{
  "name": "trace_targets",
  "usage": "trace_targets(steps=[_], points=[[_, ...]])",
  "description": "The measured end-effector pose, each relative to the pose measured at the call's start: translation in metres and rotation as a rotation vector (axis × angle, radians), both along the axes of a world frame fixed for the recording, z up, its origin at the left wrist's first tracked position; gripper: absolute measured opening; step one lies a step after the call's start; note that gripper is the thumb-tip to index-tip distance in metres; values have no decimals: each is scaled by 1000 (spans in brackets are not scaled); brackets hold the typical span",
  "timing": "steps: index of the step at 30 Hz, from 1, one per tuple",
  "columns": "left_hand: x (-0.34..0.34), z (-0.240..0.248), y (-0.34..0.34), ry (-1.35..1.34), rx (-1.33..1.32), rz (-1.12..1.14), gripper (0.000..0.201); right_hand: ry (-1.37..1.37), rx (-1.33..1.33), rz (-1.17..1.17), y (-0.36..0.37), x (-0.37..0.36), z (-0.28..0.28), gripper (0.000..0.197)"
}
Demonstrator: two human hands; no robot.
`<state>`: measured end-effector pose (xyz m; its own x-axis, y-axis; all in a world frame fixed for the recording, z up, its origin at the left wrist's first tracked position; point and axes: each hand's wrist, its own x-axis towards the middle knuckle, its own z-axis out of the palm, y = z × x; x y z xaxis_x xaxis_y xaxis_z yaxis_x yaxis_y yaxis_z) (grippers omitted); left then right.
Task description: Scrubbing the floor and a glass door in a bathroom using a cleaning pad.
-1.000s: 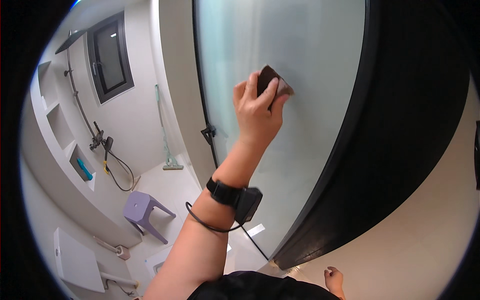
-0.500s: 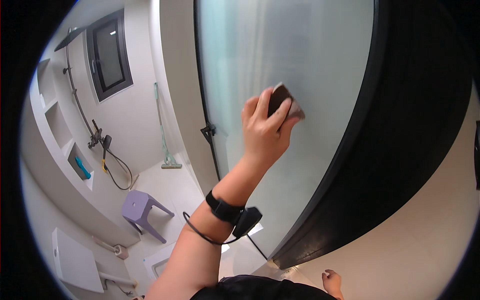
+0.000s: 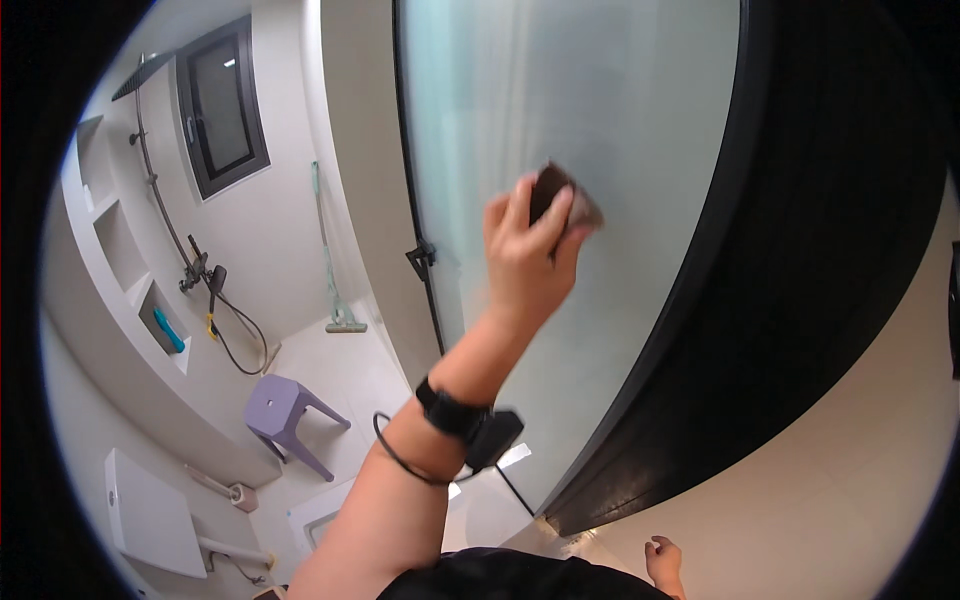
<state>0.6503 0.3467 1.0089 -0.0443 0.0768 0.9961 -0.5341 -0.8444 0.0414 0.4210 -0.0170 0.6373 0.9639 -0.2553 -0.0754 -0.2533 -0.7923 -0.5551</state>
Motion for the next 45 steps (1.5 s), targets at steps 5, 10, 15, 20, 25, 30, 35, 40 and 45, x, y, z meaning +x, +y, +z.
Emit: trace_targets(steps=[5, 10, 15, 20, 25, 30, 35, 40, 45], points=[[-6, 19, 2, -2, -35, -2, 30, 39, -49, 71, 7, 1, 11, 28], [-8, 5, -5, 3, -1, -8, 35, 49, 9, -26, 6, -2, 16, 28], [-11, 2, -1, 42, -27, -46, 32, 97, -30, 55, 6, -1, 15, 29], [6, 35, -3, -9, -38, 42, 29, 68, -48, 76, 5, 9, 15, 30], [-39, -129, 32, 699, 92, 41, 27, 37, 4, 258, 11, 29, 6, 30], [-159, -254, 90, 1185, -1029, -346, 42, 87, 164, 488, 47, 52, -10, 31], [-314, -307, 54, 1108, -1699, -353, 63, 290, 347, 760, 77, 75, -26, 27], [-446, -272, -22, 587, -1927, -335, 47, 500, 471, 1013, 103, 81, -44, 24], [-563, -264, -83, 206, -1981, -216, 43, 594, 488, 1226, 115, 80, -103, 20]])
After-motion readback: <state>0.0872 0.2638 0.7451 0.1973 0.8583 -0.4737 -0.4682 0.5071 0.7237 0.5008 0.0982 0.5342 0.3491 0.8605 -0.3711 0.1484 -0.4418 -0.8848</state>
